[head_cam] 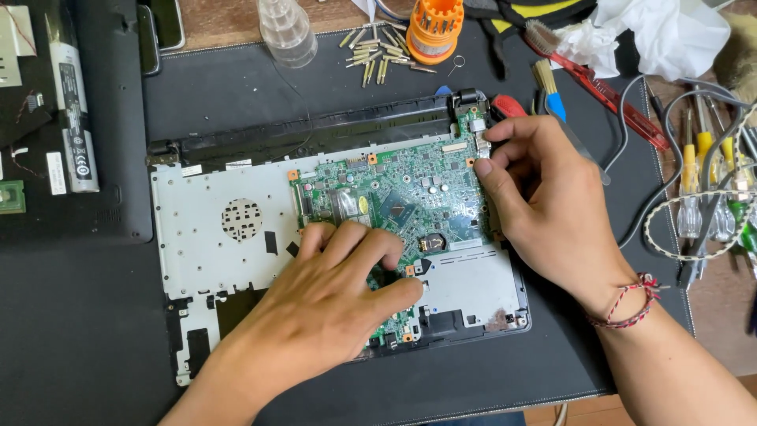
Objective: Disassembling a laptop by disconnecting internal cables and removing the motherboard for inspection.
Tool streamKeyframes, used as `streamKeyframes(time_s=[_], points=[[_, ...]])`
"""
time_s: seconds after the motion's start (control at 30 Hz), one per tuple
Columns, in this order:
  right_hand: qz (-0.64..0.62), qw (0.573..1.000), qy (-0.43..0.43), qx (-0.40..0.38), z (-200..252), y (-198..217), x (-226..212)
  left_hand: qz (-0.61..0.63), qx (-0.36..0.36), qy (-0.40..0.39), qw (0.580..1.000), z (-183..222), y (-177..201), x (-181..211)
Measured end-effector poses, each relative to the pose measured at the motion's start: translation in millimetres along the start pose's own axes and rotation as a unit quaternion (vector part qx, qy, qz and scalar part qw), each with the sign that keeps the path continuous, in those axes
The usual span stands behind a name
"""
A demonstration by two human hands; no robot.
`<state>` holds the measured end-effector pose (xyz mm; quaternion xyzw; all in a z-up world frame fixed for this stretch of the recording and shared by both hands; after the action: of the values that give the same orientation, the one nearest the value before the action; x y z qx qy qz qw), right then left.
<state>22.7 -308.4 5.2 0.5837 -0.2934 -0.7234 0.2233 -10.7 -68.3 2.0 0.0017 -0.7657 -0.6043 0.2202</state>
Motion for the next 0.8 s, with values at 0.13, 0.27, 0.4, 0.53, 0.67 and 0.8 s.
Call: streamKeyframes(time_s=[0.13,0.27,0.4,0.53,0.67,0.8], points=[[-0.002,1.000,0.005,-0.001,0,0,0,0.004,0.026,-0.002,1.000,0,4,0],[-0.005,1.000,0.008,-0.003,0,1,0,-0.004,0.035,0.003,0.999,0,3,0],[-0.002,1.000,0.006,-0.001,0,1,-1,-0.001,0.038,0.002,0.999,0,3,0],[0.053,0.992,0.086,0.076,5,3,-1,0.030,0.087,0.006,0.996,2,9,-2],[0.016,0.952,0.298,0.068,23,13,-21,0.011,0.144,0.028,0.989,8,11,-12],[0.033,0.911,0.391,-0.123,33,3,-26,-0.075,0.226,0.161,0.958,21,20,-24]])
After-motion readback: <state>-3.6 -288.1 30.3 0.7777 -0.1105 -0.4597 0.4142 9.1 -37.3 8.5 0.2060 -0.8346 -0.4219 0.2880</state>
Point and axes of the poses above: each hand's wrist, its own z-axis away from the middle knuckle, its own y-axis out of the back of the hand, x = y × z, the point moved 2 cm from there along -z, towards the middle knuckle, and after that the axes turned 11 degrees about -y, right-handed, at the moved point
